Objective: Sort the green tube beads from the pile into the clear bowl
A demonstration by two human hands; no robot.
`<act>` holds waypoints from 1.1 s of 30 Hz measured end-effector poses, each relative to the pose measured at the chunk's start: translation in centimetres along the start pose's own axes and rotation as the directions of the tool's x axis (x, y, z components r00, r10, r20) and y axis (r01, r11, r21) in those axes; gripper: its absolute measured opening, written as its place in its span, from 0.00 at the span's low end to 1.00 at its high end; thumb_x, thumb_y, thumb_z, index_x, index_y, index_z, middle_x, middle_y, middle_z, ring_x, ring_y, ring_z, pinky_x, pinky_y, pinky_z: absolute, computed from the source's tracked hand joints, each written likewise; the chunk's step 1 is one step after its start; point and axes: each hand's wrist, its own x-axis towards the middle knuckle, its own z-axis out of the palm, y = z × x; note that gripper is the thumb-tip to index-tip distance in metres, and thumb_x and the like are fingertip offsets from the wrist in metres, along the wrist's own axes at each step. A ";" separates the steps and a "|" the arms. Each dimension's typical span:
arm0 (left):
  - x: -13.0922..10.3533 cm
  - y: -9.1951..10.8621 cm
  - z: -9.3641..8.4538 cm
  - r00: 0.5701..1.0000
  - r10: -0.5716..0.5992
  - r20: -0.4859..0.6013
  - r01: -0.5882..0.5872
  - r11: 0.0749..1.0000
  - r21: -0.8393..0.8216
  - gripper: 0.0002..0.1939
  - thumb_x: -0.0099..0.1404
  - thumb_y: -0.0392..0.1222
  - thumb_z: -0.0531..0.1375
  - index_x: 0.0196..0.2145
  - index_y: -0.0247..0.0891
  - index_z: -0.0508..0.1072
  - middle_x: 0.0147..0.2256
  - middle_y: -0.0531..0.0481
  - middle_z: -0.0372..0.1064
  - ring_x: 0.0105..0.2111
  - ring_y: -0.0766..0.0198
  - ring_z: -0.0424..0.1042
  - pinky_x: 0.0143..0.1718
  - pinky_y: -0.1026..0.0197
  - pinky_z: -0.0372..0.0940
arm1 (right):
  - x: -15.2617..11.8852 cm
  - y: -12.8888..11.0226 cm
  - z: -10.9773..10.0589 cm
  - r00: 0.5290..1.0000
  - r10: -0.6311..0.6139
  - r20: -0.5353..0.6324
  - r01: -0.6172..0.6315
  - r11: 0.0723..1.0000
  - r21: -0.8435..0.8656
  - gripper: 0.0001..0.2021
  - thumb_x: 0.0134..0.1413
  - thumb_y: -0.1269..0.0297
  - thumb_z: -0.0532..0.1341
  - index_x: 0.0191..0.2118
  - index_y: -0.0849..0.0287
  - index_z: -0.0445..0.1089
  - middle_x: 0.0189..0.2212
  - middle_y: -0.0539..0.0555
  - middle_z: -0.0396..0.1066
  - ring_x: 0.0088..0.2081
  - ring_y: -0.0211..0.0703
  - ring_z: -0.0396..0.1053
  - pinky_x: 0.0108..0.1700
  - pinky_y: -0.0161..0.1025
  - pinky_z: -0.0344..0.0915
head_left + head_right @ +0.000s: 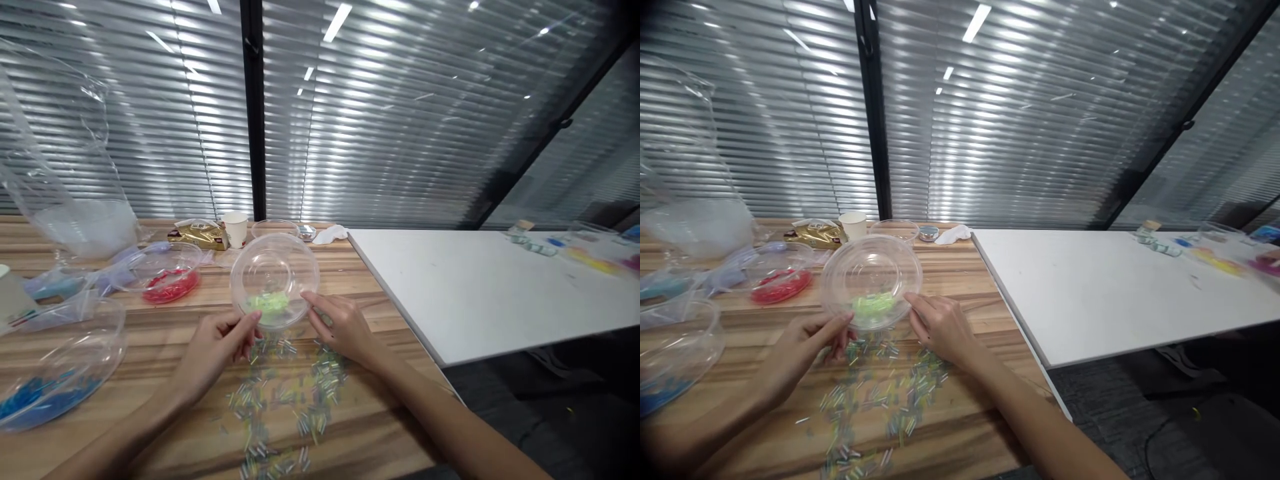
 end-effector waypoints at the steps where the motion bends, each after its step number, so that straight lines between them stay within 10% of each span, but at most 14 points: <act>1: -0.1 0.2 0.0 0.999 0.038 -0.005 -0.037 0.998 0.047 0.26 0.57 0.60 0.55 0.13 0.36 0.66 0.16 0.49 0.65 0.17 0.65 0.63 0.20 0.66 0.58 | 0.1 -0.1 -0.1 1.000 0.009 -0.006 -0.009 1.000 0.008 0.16 0.59 0.71 0.52 0.51 0.61 0.68 0.38 0.57 0.76 0.35 0.42 0.74 0.38 0.37 0.70; 15: 0.5 -0.5 -1.0 0.974 0.126 -0.188 -0.114 0.991 0.076 0.25 0.58 0.56 0.55 0.11 0.37 0.67 0.15 0.50 0.66 0.18 0.63 0.67 0.20 0.66 0.60 | 0.4 0.1 0.2 0.989 0.000 0.148 -0.013 0.996 0.089 0.36 0.56 0.78 0.44 0.67 0.56 0.25 0.62 0.57 0.53 0.61 0.43 0.54 0.58 0.46 0.60; 24: 0.8 -1.3 -0.5 0.974 0.010 -0.224 -0.053 0.981 -0.186 0.24 0.53 0.57 0.60 0.11 0.36 0.67 0.15 0.48 0.65 0.15 0.66 0.62 0.15 0.67 0.59 | 0.7 -0.3 -0.4 0.999 0.028 -0.025 -0.027 0.999 0.044 0.21 0.64 0.58 0.47 0.60 0.55 0.60 0.56 0.57 0.64 0.60 0.51 0.54 0.58 0.55 0.56; 33: 0.4 -0.8 -0.4 0.985 -0.022 -0.174 0.005 0.995 -0.099 0.24 0.54 0.56 0.58 0.11 0.36 0.68 0.16 0.48 0.67 0.15 0.66 0.63 0.17 0.67 0.59 | 0.9 -1.0 -0.6 0.990 0.105 -0.095 -0.098 0.992 0.074 0.23 0.64 0.70 0.40 0.49 0.52 0.72 0.64 0.49 0.49 0.63 0.45 0.48 0.61 0.52 0.51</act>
